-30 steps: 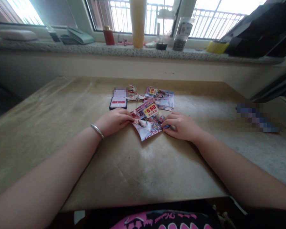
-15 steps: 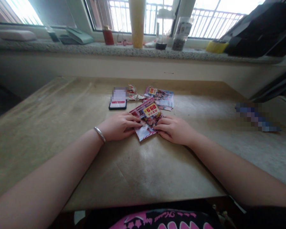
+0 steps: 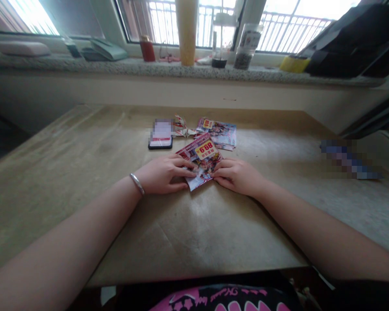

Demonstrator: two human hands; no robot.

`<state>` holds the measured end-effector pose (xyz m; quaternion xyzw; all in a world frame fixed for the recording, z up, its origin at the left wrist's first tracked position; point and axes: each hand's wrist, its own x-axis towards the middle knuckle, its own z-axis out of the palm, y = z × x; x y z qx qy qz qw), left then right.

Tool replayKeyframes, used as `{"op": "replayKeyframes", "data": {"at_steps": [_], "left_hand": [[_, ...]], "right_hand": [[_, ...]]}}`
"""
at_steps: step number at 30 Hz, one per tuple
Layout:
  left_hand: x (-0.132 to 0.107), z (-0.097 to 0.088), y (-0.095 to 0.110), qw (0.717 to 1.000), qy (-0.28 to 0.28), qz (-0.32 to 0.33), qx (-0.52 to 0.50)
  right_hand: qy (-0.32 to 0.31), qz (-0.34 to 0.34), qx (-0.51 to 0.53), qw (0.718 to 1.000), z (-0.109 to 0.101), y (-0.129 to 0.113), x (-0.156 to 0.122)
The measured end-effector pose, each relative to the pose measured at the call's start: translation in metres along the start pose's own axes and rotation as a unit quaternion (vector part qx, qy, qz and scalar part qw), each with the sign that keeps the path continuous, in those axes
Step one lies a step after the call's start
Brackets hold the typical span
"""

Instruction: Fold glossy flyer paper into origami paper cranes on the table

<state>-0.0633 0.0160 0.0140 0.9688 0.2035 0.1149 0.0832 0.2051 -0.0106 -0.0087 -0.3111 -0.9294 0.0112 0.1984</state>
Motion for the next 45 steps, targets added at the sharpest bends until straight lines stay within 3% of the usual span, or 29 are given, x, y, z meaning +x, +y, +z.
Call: {"op": "replayKeyframes", "data": {"at_steps": [6,13,21,26,30,33,35,40,45], "left_hand": [[0.002,0.002,0.002,1.000,0.022,0.005,-0.003],[0.004,0.003,0.004,1.000,0.004,0.003,0.029],[0.007,0.006,0.014,0.995,0.033,-0.061,0.076],[0.006,0.007,0.016,0.994,0.049,-0.089,0.036],[0.010,0.009,0.019,0.981,0.068,-0.180,-0.014],[0.014,0.011,0.022,0.944,0.105,-0.302,-0.077],[0.017,0.012,0.023,0.926,0.102,-0.349,-0.105],[0.018,0.013,0.022,0.923,0.070,-0.368,-0.088],[0.017,0.013,0.020,0.926,0.053,-0.370,-0.051]], "right_hand": [[0.005,0.006,0.013,1.000,0.000,-0.002,0.001],[-0.012,0.020,-0.018,1.000,0.001,-0.008,0.004],[0.013,0.052,0.014,0.998,0.006,-0.006,0.001],[0.015,0.042,0.004,0.999,0.005,-0.009,0.004],[0.016,0.062,0.004,0.998,0.005,-0.010,0.006],[0.014,0.083,0.020,0.996,0.007,-0.009,0.006],[0.011,0.091,0.031,0.995,0.008,-0.008,0.006],[0.015,0.123,0.059,0.991,0.008,-0.008,0.006],[0.020,0.112,0.069,0.991,0.008,-0.006,0.006]]}}
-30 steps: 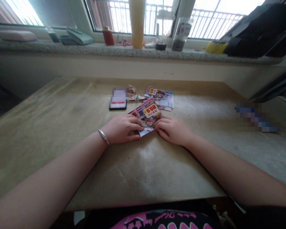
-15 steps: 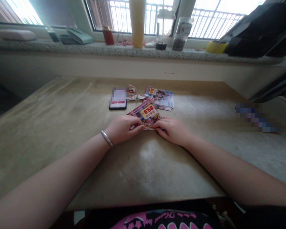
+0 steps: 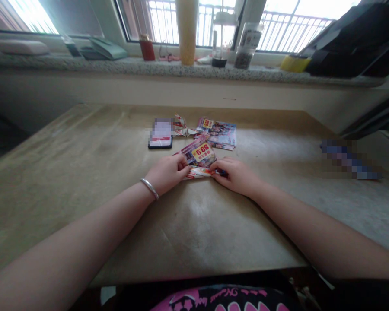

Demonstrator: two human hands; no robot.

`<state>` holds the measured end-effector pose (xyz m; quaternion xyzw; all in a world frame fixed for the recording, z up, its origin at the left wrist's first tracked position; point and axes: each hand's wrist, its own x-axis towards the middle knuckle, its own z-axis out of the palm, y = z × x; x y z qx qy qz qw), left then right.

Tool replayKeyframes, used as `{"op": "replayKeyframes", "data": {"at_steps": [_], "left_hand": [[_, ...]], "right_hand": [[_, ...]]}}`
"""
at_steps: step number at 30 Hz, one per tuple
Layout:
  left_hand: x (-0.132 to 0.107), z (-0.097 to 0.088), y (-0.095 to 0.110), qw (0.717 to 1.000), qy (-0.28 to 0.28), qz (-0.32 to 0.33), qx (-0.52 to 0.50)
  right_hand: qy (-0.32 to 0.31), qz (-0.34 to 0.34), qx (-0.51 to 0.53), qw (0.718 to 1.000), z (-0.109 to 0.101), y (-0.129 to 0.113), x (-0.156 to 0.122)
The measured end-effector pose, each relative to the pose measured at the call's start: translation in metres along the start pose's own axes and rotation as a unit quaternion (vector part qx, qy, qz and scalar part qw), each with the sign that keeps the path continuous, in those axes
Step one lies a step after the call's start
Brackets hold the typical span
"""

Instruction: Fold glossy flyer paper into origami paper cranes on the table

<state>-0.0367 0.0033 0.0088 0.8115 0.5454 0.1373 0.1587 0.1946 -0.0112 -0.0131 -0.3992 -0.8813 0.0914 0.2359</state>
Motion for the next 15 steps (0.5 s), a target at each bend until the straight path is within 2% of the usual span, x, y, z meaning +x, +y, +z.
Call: {"op": "replayKeyframes", "data": {"at_steps": [5,15], "left_hand": [[0.0009,0.0022,-0.0013,0.993,0.023,0.031,0.115],[0.0034,0.0040,-0.0034,0.992,0.020,0.030,0.119]], "right_hand": [[0.016,-0.005,0.007,1.000,0.0011,0.0030,-0.0001],[0.019,-0.035,-0.007,0.999,0.0034,0.0055,-0.0008]]}}
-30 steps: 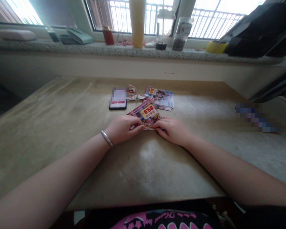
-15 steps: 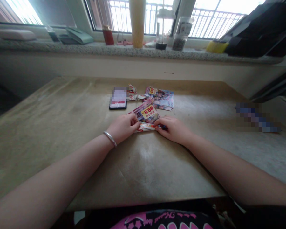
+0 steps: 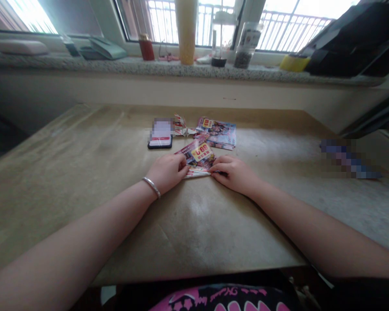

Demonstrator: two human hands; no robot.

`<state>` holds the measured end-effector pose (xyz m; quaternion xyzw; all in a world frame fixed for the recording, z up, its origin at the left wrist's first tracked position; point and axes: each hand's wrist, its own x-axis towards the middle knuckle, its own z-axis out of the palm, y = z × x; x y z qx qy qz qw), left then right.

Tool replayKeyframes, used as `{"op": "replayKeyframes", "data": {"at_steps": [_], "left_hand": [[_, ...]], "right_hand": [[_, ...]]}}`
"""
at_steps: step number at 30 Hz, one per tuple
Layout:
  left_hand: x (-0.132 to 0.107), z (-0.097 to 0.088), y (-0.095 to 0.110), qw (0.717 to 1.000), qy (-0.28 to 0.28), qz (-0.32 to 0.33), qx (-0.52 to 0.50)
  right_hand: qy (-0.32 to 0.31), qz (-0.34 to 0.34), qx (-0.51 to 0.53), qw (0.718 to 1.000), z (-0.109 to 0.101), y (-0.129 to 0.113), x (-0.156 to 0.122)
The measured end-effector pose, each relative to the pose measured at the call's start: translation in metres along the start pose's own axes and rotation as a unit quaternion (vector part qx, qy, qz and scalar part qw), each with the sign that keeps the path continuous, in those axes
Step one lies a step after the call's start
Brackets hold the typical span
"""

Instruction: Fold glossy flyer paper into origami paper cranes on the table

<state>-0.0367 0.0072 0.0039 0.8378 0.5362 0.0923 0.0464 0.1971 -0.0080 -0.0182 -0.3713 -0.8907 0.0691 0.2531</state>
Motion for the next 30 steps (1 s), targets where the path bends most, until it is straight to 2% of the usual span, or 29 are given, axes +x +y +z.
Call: {"op": "replayKeyframes", "data": {"at_steps": [8,13,18,25,30], "left_hand": [[0.001,0.000,0.002,1.000,0.000,-0.016,-0.003],[-0.003,0.002,0.002,0.998,0.060,-0.031,0.019],[-0.008,0.001,0.000,0.998,0.057,-0.005,0.037],[0.000,0.004,-0.014,0.999,0.025,0.047,-0.003],[0.006,0.009,-0.018,0.996,0.025,0.074,-0.038]], "right_hand": [[-0.002,-0.013,-0.039,0.999,0.001,0.001,0.000],[0.004,-0.022,-0.064,0.998,0.001,0.001,-0.001],[-0.013,-0.025,-0.063,0.998,0.000,0.001,-0.001],[-0.011,-0.016,-0.067,0.998,-0.001,0.003,-0.001],[-0.006,-0.016,-0.087,0.996,0.000,0.005,-0.001]]}}
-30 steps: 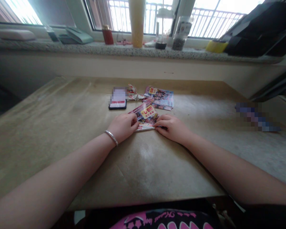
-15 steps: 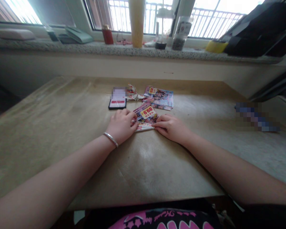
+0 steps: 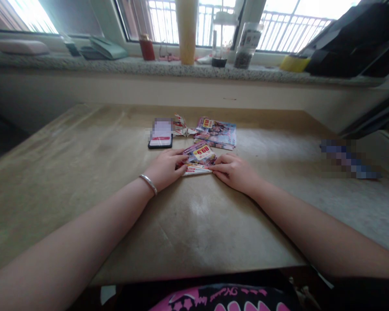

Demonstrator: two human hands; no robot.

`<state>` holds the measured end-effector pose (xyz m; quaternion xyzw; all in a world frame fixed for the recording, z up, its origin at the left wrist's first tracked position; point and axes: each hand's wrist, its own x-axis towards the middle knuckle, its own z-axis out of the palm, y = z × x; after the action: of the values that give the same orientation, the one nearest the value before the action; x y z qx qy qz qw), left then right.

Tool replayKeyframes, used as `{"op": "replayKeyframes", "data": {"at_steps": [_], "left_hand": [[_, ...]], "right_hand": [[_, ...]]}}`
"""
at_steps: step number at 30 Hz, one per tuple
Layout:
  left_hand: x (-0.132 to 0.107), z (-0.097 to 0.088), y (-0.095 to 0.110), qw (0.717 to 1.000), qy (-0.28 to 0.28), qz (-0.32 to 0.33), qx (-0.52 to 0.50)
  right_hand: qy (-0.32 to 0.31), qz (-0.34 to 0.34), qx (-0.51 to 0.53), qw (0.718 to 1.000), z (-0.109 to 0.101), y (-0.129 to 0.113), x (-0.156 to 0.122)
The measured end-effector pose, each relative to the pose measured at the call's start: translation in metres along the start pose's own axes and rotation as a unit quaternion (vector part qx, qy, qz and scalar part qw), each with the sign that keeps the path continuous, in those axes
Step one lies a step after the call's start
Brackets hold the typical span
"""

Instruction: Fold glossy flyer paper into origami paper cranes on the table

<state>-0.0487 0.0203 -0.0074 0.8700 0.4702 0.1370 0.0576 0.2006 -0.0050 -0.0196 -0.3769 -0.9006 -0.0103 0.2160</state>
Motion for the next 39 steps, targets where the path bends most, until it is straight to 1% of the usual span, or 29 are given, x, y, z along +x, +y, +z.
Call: {"op": "replayKeyframes", "data": {"at_steps": [2,6,8,10,14,17,24,28,39], "left_hand": [[0.001,0.000,-0.001,1.000,0.011,0.023,-0.008],[0.000,0.001,-0.001,0.996,0.063,0.062,0.000],[-0.001,0.001,-0.002,0.994,0.076,0.079,0.006],[-0.002,0.000,-0.001,0.993,0.067,0.097,0.013],[-0.005,-0.004,0.004,0.991,0.031,0.126,0.034],[-0.007,-0.007,0.010,0.991,0.024,0.122,0.057],[-0.010,-0.011,0.020,0.985,-0.016,0.111,0.130],[-0.010,-0.014,0.024,0.979,-0.021,0.114,0.166],[-0.011,-0.013,0.031,0.977,-0.025,0.105,0.183]], "right_hand": [[-0.001,-0.003,-0.001,1.000,0.000,0.001,0.000],[-0.002,-0.005,-0.003,1.000,0.000,0.002,0.000],[-0.006,-0.005,-0.003,1.000,0.000,0.002,0.000],[-0.007,-0.004,0.002,1.000,0.000,0.002,0.000],[-0.002,0.000,0.019,1.000,0.000,0.003,0.001],[-0.002,0.004,0.025,1.000,0.001,0.003,0.001],[-0.002,0.008,0.030,1.000,0.003,0.004,0.001],[0.000,0.008,0.025,1.000,0.003,0.004,0.001],[-0.002,0.005,0.022,1.000,0.004,0.005,0.001]]}}
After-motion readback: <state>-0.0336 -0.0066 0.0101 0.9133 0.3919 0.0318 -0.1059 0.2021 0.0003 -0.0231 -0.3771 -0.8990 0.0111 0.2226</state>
